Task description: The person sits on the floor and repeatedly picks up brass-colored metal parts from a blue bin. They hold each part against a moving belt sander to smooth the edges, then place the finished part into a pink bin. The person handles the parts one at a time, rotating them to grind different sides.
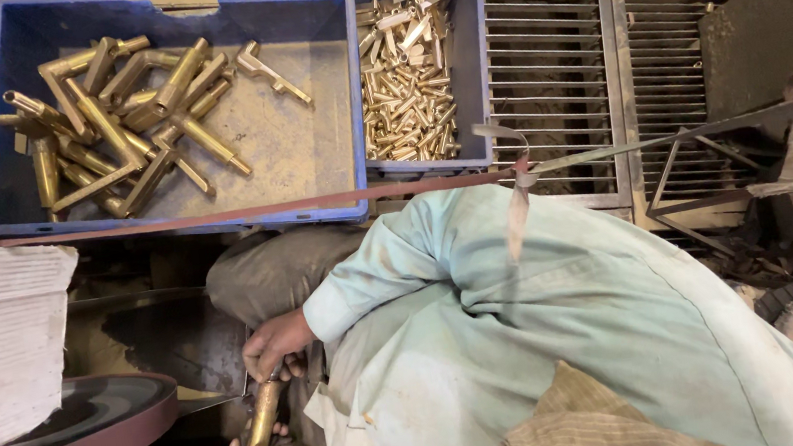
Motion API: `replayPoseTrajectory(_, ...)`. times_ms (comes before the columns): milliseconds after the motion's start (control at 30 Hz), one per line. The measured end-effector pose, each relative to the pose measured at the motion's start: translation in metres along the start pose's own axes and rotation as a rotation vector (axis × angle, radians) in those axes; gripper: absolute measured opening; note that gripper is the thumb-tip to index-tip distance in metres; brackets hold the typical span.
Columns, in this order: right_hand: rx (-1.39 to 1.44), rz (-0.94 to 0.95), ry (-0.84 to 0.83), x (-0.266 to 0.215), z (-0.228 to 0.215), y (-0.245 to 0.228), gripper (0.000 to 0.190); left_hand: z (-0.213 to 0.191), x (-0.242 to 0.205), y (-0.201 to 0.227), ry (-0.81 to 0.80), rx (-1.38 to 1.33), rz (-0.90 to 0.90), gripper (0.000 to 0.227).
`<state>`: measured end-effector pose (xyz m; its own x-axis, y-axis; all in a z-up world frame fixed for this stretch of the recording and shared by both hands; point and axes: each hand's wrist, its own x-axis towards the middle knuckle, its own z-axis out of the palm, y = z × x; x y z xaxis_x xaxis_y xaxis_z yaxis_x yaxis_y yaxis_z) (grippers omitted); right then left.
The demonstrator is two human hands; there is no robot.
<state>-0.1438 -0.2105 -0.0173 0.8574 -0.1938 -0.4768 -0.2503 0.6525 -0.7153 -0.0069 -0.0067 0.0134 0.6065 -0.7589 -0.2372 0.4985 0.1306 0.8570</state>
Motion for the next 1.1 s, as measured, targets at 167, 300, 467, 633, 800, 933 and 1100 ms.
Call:
replayPoseTrajectory(167,-0.013,-0.019,-0.012,0.001,-0.002,0.003,0.019,0.005,-0.001,0.003,0.015,0.012,-0.005,0.042)
replayPoseTrajectory(300,-0.001,-0.055,-0.029,0.006,-0.006,0.01,0.018,0.003,0.0,0.002,0.017,0.021,-0.011,0.042)
replayPoseTrajectory(467,0.018,-0.085,-0.041,0.012,-0.008,0.018,0.017,0.002,0.002,0.001,0.017,0.036,-0.001,0.043)
replayPoseTrajectory(633,0.023,-0.085,-0.045,0.014,-0.009,0.023,0.017,-0.001,0.002,-0.003,0.0,0.02,0.021,0.043)
replayPoseTrajectory(800,0.046,-0.091,-0.067,0.014,-0.009,0.023,0.018,-0.006,0.003,-0.005,0.028,0.013,0.004,0.043)
replayPoseTrajectory(933,0.031,-0.074,-0.057,0.009,-0.009,0.019,0.018,-0.015,0.006,-0.011,0.039,0.015,-0.02,0.042)
replayPoseTrajectory(1100,0.035,-0.061,-0.048,0.008,-0.007,0.017,0.018,-0.018,0.007,-0.015,0.011,-0.02,0.022,0.043)
